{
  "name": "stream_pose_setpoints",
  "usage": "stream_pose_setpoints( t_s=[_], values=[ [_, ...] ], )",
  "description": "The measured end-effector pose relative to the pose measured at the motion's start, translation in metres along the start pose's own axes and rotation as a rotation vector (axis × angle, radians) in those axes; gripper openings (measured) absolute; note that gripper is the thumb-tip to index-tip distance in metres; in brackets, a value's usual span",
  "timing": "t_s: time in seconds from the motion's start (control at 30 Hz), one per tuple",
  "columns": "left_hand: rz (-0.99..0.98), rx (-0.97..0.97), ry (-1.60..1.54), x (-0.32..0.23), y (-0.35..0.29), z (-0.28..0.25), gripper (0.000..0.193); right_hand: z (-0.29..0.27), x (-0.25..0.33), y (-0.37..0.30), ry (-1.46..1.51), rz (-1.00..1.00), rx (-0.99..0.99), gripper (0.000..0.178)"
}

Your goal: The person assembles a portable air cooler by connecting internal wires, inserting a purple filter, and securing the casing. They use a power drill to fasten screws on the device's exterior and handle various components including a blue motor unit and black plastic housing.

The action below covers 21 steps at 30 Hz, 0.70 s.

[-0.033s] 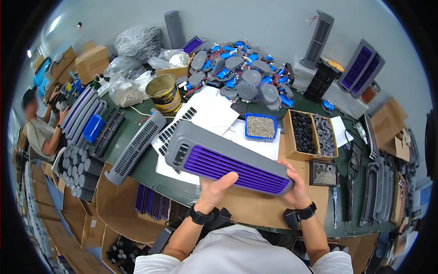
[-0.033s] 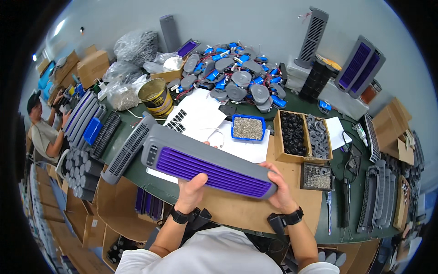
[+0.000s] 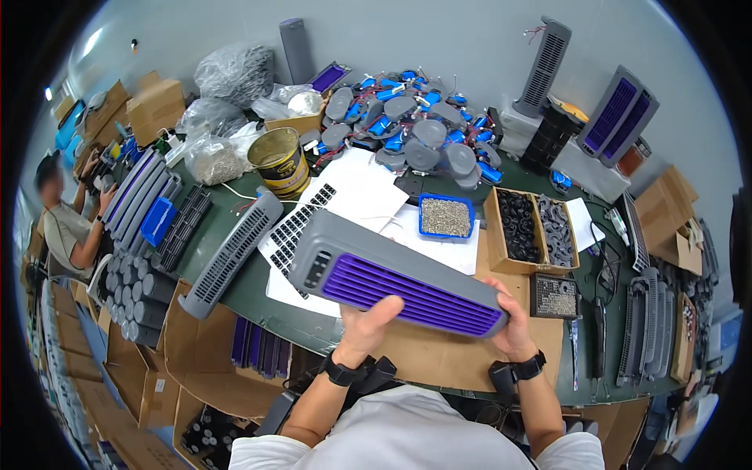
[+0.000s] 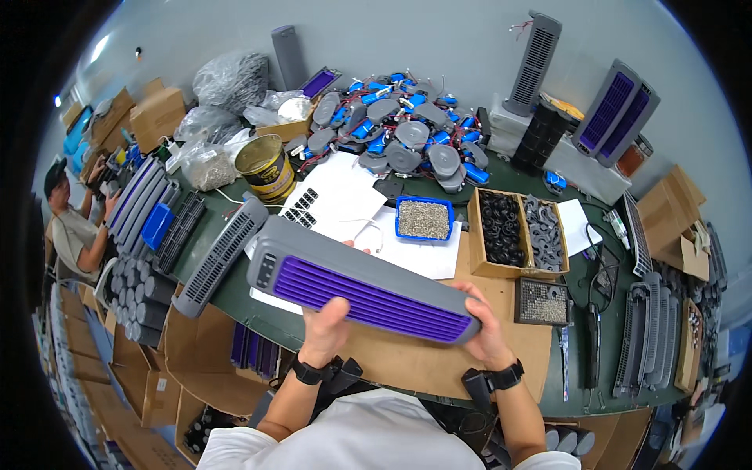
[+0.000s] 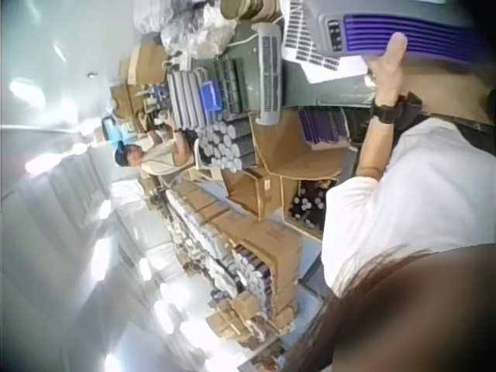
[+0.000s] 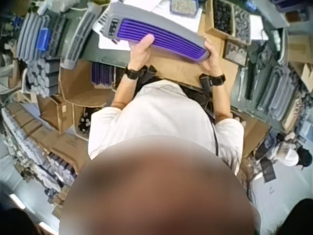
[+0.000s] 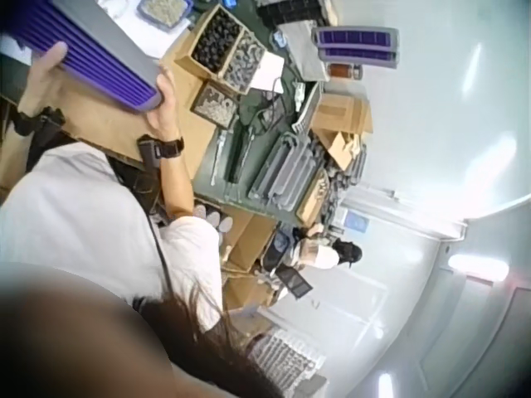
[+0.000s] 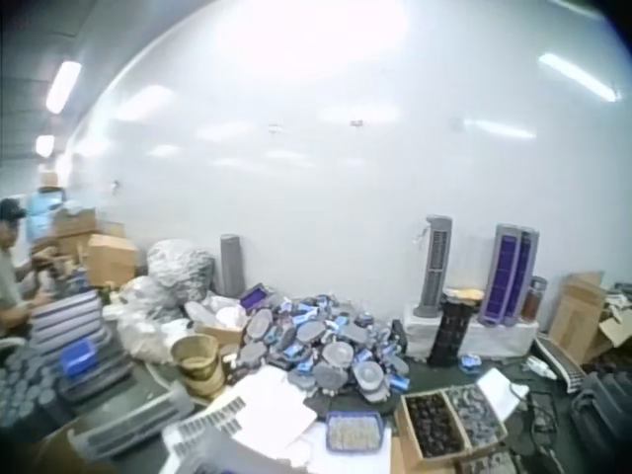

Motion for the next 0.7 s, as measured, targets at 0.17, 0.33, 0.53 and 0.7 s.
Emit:
stream_pose_setpoints(
  t_s=[0.17,0.33,0.53,0.7],
  values=[
    [0.157,-0.099,-0.001,-0.041,0.019,0.006,0.091,-0.034,0.001,-0.034,0.044,-0.016,-0.135,0.040],
    [0.155,-0.156,0.046,-0.025,0.007,-0.005,0.077,-0.055,-0.013,-0.038,0.111,0.012,-0.187,0.035],
    [0.120,-0.184,0.036,-0.026,0.006,-0.005,0.074,-0.046,-0.014,-0.037,0.084,0.016,-0.187,0.038],
    [0.114,-0.188,0.044,-0.024,0.006,-0.003,0.073,-0.050,-0.017,-0.039,0.112,0.016,-0.207,0.040]
  ],
)
Point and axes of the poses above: each hand's wrist, its own y-axis towards the middle knuckle, its own z-axis out of the palm, x = y × z, the point moved 9 cm from there along y, towards the middle knuckle, and after that the axes turned 7 degrees about z, right-handed, at the moved point
